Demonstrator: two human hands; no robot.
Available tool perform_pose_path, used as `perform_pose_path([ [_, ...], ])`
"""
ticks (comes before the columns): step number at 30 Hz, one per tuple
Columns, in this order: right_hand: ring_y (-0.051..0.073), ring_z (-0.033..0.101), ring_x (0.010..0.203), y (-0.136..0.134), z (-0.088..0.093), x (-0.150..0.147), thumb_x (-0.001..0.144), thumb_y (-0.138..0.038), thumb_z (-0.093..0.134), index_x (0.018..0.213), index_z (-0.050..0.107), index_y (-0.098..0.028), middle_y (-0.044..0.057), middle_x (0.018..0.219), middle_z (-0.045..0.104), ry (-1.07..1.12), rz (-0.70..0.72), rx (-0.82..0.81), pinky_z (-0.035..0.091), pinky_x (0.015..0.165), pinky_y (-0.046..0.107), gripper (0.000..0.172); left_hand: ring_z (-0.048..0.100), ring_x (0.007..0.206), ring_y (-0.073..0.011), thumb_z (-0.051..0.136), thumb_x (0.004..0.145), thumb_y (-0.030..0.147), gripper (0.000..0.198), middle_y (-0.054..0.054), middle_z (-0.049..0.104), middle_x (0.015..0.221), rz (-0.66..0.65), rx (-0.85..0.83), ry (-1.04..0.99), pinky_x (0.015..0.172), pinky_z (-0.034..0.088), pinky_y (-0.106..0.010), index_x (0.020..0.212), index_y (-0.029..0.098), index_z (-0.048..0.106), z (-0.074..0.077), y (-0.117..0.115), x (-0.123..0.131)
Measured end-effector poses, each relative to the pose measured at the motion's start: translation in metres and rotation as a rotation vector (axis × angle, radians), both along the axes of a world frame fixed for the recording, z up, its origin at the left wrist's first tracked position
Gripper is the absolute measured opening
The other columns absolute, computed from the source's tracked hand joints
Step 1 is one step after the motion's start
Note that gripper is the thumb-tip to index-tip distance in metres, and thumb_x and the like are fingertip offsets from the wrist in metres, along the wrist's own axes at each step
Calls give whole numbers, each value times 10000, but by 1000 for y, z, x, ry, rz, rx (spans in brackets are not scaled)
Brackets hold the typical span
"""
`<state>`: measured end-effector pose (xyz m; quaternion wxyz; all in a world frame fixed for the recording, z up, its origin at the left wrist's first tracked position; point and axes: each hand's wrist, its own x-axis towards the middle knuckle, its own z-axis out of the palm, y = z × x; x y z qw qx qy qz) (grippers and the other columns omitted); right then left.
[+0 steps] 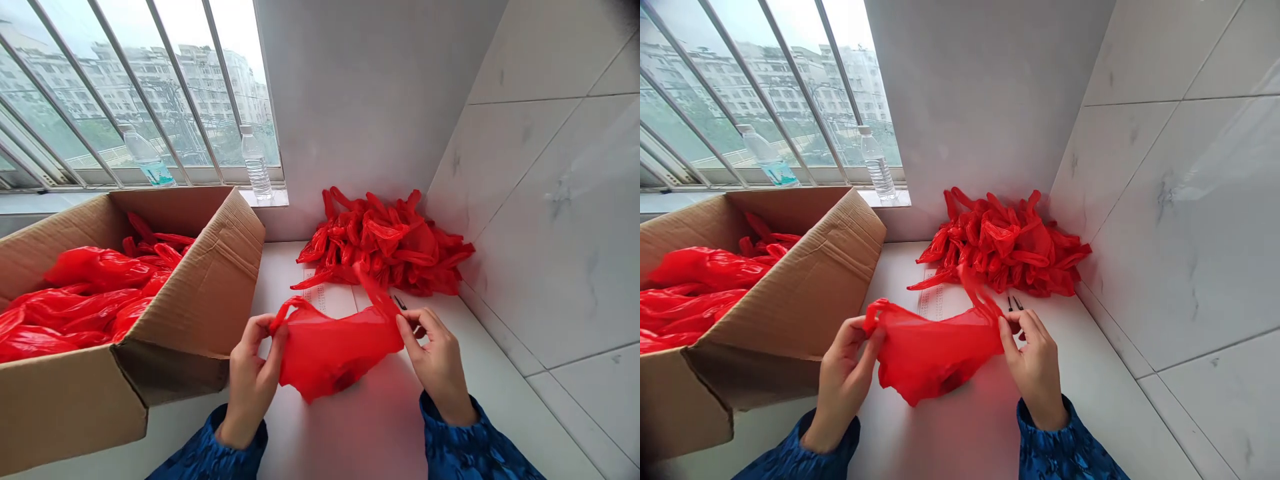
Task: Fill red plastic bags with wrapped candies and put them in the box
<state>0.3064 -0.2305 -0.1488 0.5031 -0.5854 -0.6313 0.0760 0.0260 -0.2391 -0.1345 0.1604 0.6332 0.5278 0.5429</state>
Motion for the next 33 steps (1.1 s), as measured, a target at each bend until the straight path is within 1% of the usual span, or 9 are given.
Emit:
perform_pose_path([
  [5, 242, 625, 941, -22, 16, -10, 955, -285, 610, 1114, 585, -246, 83, 1089, 658, 58, 2, 108, 538, 830, 394, 166, 603, 1123, -225, 588, 948, 205, 386, -79, 611, 1199, -200, 51, 92, 1011, 497, -374, 1320, 268, 503, 19, -15, 6],
  [9, 240, 657, 948, -46, 37, -31, 955, -160, 569, 1153, 579, -286, 67, 1013, 680, 54, 281, 323, 532, 848, 400, 235, 627, 955, -211, 562, 927, 141, 167, -48, 613, 970, -446, 155, 276, 1097, 436, -473, 1003, 264, 644, 40, -27, 14],
  [12, 192, 659, 745, -47, 43, -42, 1010, -168, 476, 1038, 612, -254, 32, 845, 689, -152, 513, 166, 499, 666, 318, 164, 636, 842, -194, 573, 939, 187, 155, -36, 625, 903, -586, 150, 224, 1067, 463, -462, 792, 234, 564, 45, -34, 12],
  [15, 165, 590, 577, -39, 42, -44, 1056, -234, 410, 846, 600, -221, 1, 688, 637, -337, 492, -15, 406, 556, 312, 284, 650, 807, -196, 538, 972, 194, 205, -31, 681, 862, -688, 86, 164, 983, 515, -430, 774, 233, 502, 39, -37, 6],
  [19, 166, 639, 656, -37, 35, -36, 899, -298, 725, 851, 575, -241, -42, 762, 676, -355, 601, -303, 464, 595, 289, 168, 636, 705, -183, 548, 962, 158, 220, -12, 692, 745, -678, 64, 140, 906, 539, -408, 770, 238, 477, 28, -36, 1],
  [22, 290, 694, 1004, -44, 20, -31, 702, -310, 892, 1090, 578, -231, 65, 1083, 708, -402, 574, -330, 583, 805, 383, 505, 634, 658, -179, 473, 988, 197, 233, -15, 680, 712, -698, 52, 150, 944, 523, -438, 759, 238, 473, 27, -34, 0],
  [26, 477, 533, 1305, -50, 4, -30, 622, -411, 926, 1458, 417, -174, 259, 1398, 555, -536, 411, -149, 528, 987, 611, 1007, 640, 684, -196, 382, 1021, 265, 287, -13, 627, 664, -723, 59, 164, 972, 496, -459, 756, 240, 489, 37, -34, 3],
  [31, 280, 713, 866, -36, 21, -37, 926, -225, 621, 1162, 629, -239, 85, 1011, 710, -515, 475, -179, 592, 713, 394, 237, 550, 611, -190, 334, 1025, 395, 353, 1, 519, 624, -727, 99, 146, 940, 480, -474, 736, 236, 458, 47, -34, 8],
  [33, 218, 682, 665, -27, 16, -41, 940, -149, 526, 934, 661, -247, 27, 787, 694, -459, 530, -172, 542, 595, 321, 168, 512, 569, -179, 289, 1034, 441, 384, 4, 522, 632, -734, 85, 179, 942, 470, -469, 773, 237, 482, 47, -33, 9],
])
